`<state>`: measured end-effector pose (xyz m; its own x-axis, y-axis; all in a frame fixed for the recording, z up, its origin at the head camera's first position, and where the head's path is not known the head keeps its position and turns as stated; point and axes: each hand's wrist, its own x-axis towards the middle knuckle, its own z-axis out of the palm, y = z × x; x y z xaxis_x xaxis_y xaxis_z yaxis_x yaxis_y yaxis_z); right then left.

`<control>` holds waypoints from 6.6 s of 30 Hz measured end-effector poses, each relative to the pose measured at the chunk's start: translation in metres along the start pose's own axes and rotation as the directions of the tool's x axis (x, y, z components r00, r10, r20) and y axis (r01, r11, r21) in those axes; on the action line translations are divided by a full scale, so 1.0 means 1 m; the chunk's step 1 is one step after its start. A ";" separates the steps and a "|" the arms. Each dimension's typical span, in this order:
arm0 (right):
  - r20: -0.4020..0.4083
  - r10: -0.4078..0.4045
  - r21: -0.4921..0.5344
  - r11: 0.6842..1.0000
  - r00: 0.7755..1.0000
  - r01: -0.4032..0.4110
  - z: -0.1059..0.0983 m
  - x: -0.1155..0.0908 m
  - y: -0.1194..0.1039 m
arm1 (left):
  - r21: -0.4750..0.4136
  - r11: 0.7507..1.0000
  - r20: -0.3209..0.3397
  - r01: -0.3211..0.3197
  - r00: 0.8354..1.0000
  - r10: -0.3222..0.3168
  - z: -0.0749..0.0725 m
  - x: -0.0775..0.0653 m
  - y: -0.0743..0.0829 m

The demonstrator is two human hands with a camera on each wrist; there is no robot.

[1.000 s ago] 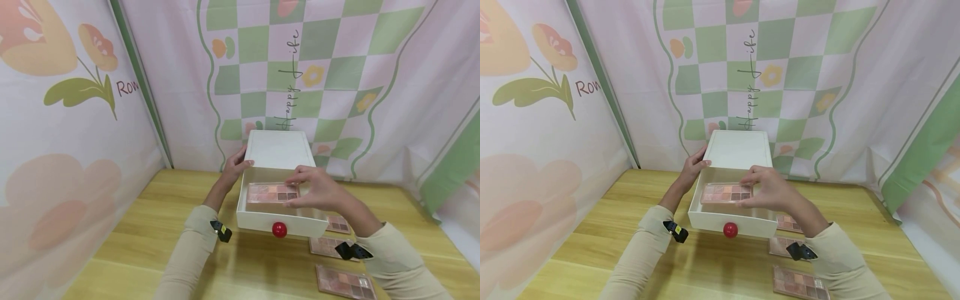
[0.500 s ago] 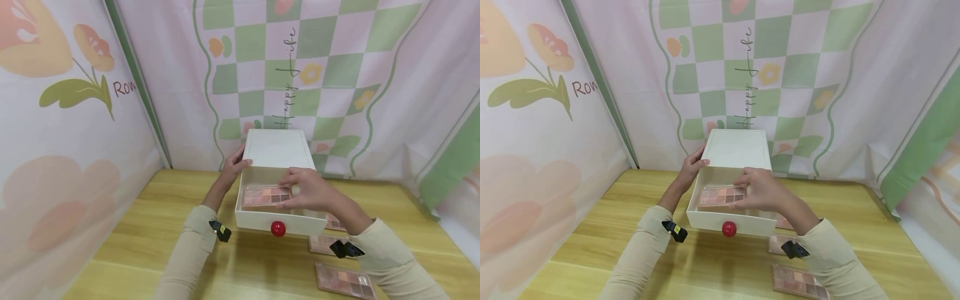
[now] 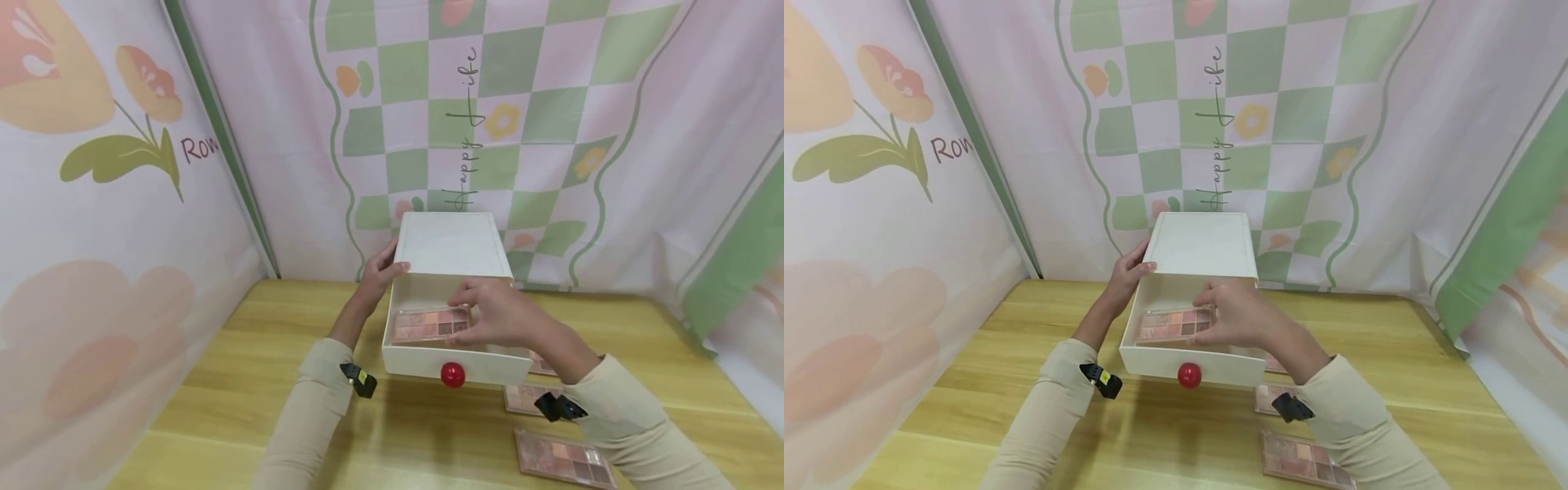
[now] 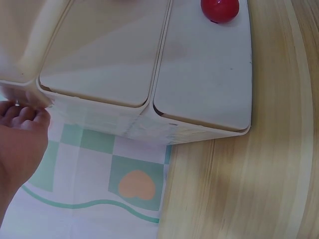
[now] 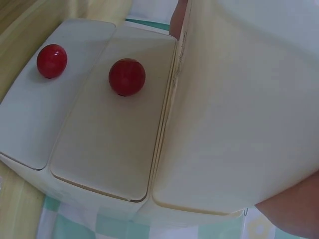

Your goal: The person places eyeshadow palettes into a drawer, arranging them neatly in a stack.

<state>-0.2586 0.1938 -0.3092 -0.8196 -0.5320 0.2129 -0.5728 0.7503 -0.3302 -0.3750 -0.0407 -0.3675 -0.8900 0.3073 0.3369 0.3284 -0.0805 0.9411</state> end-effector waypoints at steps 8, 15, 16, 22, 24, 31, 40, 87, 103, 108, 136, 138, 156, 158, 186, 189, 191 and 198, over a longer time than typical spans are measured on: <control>0.049 0.006 -0.045 0.999 0.999 -0.004 0.000 -0.001 0.000 | 0.011 1.000 0.006 0.006 1.000 -0.006 0.000 0.000 -0.002; 0.065 0.019 -0.050 0.999 0.998 -0.016 0.000 -0.001 -0.003 | 0.016 1.000 0.002 0.007 1.000 -0.007 0.000 -0.001 -0.002; 0.067 0.020 -0.051 0.999 0.998 -0.017 0.000 -0.001 -0.003 | 0.015 1.000 0.002 0.006 1.000 -0.006 0.000 -0.001 -0.001; 0.071 0.016 -0.068 0.998 0.997 -0.011 0.000 -0.002 -0.003 | 0.009 1.000 0.001 0.007 1.000 -0.007 0.001 -0.002 0.000; 0.070 0.016 -0.068 0.998 0.997 -0.012 0.000 -0.003 -0.002 | 0.016 1.000 0.001 0.012 1.000 -0.012 0.001 -0.002 0.000; 0.006 -0.022 -0.032 0.999 1.000 0.023 -0.001 -0.005 0.000 | 0.031 0.999 0.010 0.009 1.000 -0.009 0.002 -0.004 0.001; -0.046 -0.124 0.041 0.991 0.991 0.125 -0.008 -0.014 0.012 | 0.013 1.000 0.027 -0.011 1.000 0.011 0.003 -0.002 0.003; -0.424 -0.261 0.061 0.947 0.867 0.315 -0.022 -0.073 0.039 | 0.004 1.000 0.021 -0.015 1.000 0.014 0.001 -0.002 -0.001; -0.464 -0.201 0.073 0.962 0.863 0.263 -0.021 -0.087 0.059 | 0.005 1.000 0.014 -0.004 1.000 0.004 0.001 -0.004 0.001; -0.469 -0.163 0.075 0.972 0.868 0.223 -0.018 -0.093 0.066 | 0.005 1.000 0.013 0.006 1.000 -0.006 0.001 -0.004 0.001; -0.321 0.116 0.277 0.961 0.940 -0.024 0.005 -0.113 0.122 | -0.015 1.000 0.018 0.012 1.000 -0.012 0.000 -0.002 0.001; -0.301 0.132 0.291 0.956 0.944 -0.040 0.009 -0.114 0.127 | -0.013 1.000 0.018 0.015 1.000 -0.014 0.000 -0.002 0.000; -0.156 0.238 0.287 0.939 0.959 -0.187 0.032 -0.119 0.169 | 0.003 1.000 0.016 0.019 1.000 -0.019 -0.001 -0.001 0.000; -0.128 0.246 0.274 0.940 0.961 -0.204 0.033 -0.120 0.171 | 0.001 1.000 0.019 0.019 1.000 -0.019 0.000 -0.002 -0.001; 0.036 0.275 0.227 0.934 0.961 -0.276 0.060 -0.124 0.199 | -0.009 1.000 0.015 0.019 1.000 -0.019 0.002 -0.003 0.003; 0.039 0.283 0.220 0.933 0.958 -0.285 0.063 -0.126 0.201 | -0.009 1.000 0.019 0.014 1.000 -0.014 0.002 -0.003 0.003; 0.038 0.288 0.217 0.932 0.957 -0.289 0.065 -0.127 0.203 | -0.008 1.000 0.018 0.012 1.000 -0.012 0.003 -0.003 0.003; 0.027 0.281 0.226 0.933 0.959 -0.280 0.072 -0.127 0.208 | -0.003 1.000 0.004 0.021 1.000 -0.021 0.002 -0.003 0.001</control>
<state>-0.2729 0.3889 -0.4709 -0.9468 -0.3098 0.0869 -0.3016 0.7601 -0.5756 -0.3711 -0.0395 -0.3675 -0.8952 0.3130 0.3173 0.3093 -0.0765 0.9479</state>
